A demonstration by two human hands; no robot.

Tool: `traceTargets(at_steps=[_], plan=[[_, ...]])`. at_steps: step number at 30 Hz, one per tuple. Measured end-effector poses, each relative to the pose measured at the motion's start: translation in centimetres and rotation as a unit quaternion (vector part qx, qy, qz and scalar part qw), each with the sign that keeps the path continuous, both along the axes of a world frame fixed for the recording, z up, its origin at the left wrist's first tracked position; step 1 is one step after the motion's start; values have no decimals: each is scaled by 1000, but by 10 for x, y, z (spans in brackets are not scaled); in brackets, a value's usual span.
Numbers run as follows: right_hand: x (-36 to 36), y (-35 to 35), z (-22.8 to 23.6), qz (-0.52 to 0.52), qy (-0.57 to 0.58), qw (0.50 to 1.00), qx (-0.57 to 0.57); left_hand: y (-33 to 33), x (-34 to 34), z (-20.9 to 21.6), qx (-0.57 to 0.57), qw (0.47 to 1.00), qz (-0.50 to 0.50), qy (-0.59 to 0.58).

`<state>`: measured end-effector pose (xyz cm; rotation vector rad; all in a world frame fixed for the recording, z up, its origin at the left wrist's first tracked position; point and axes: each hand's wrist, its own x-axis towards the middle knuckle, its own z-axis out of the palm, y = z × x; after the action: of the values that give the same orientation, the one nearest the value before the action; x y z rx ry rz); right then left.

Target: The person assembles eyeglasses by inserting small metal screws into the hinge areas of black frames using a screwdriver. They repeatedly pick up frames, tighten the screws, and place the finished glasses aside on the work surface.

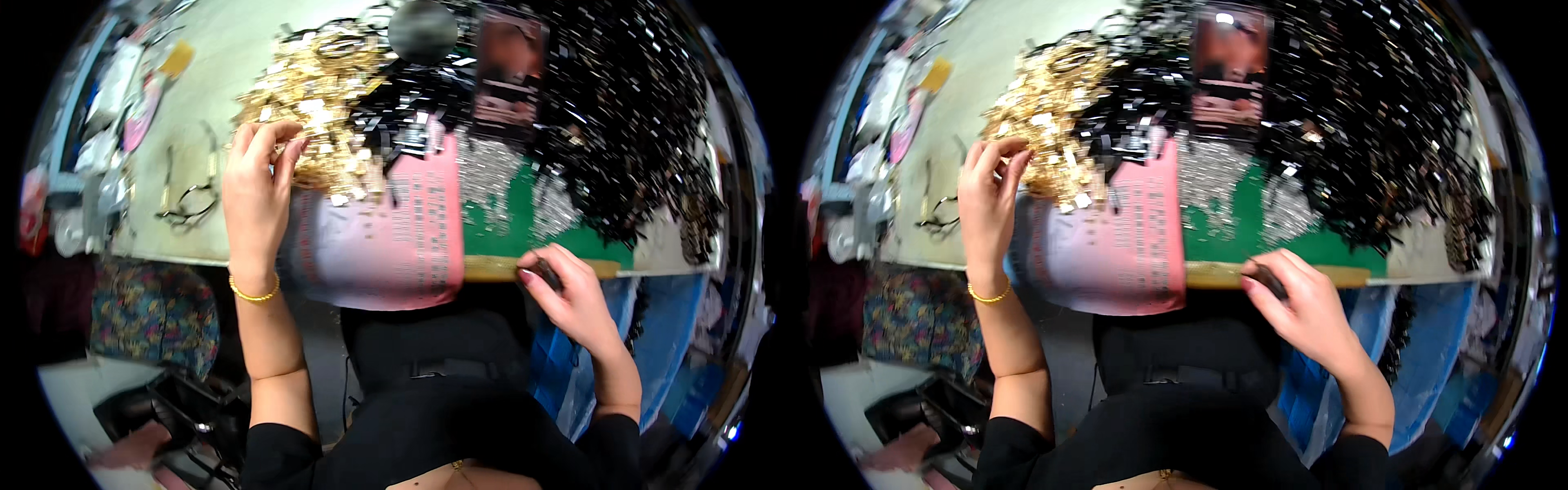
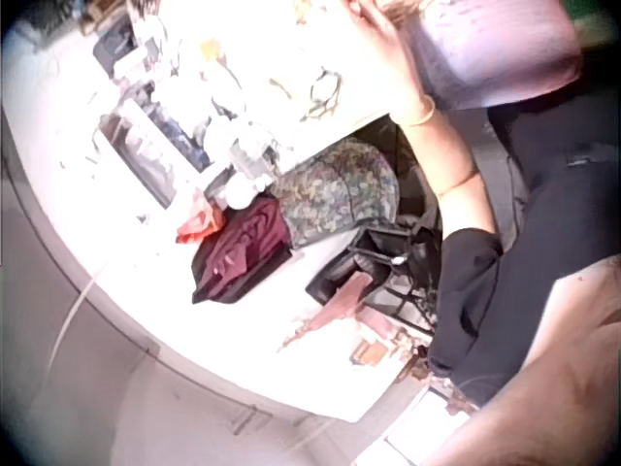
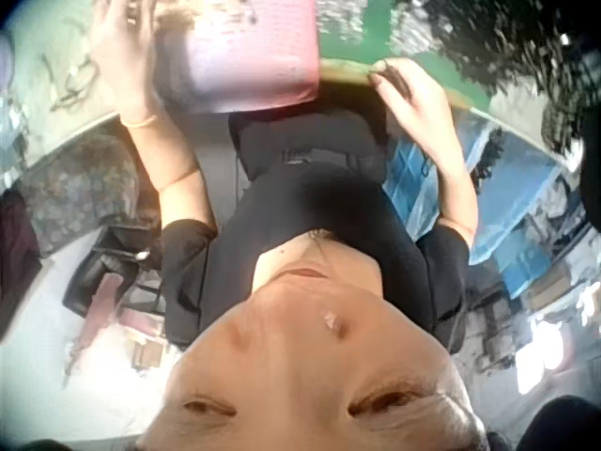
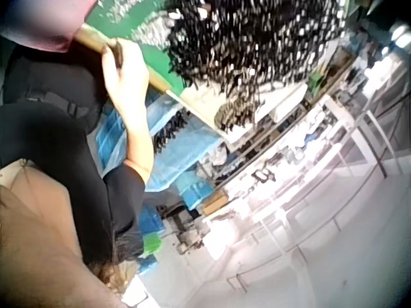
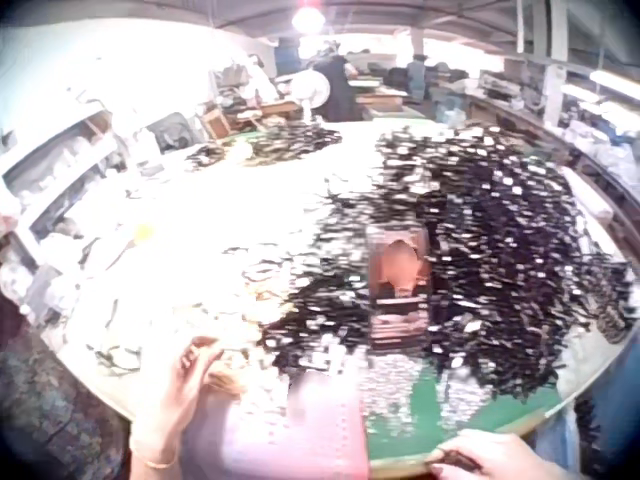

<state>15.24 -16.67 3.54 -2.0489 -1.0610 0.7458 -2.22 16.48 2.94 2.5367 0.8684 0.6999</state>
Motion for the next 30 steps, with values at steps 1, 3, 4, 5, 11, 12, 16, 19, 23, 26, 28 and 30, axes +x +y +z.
traceTargets(at_steps=[1,3,4,5,11,12,16,19,23,26,28,30], plan=[[2,-1,-2,27,-8,999,15,0,4,0,38,998,-28,38],[4,-11,2,34,-28,999,8,7,14,-13,42,997,-58,36],[7,-17,1,36,-38,998,17,9,14,-12,3,997,-54,47],[11,-25,4,14,-46,999,5,17,13,-19,-6,997,-68,40],[51,-57,9,-106,-246,962,-47,40,4,-44,-40,987,-59,-143],[53,-56,11,-97,-284,953,-37,29,11,-35,-26,979,-75,-187],[66,-42,22,-72,-384,919,-43,-28,5,-24,-61,953,-124,-270],[90,-43,20,-86,-453,885,-63,-78,-19,-40,-142,969,-73,-190],[92,-26,14,-3,-498,862,-97,-106,-31,-42,-302,940,42,-154],[94,-18,9,10,-527,842,-113,-110,-22,-47,-194,972,60,-120],[94,-17,16,9,-534,840,-98,-103,-18,-49,6,999,20,-45],[93,-16,21,-6,-534,842,-74,-102,-17,-37,36,998,-39,-44]])
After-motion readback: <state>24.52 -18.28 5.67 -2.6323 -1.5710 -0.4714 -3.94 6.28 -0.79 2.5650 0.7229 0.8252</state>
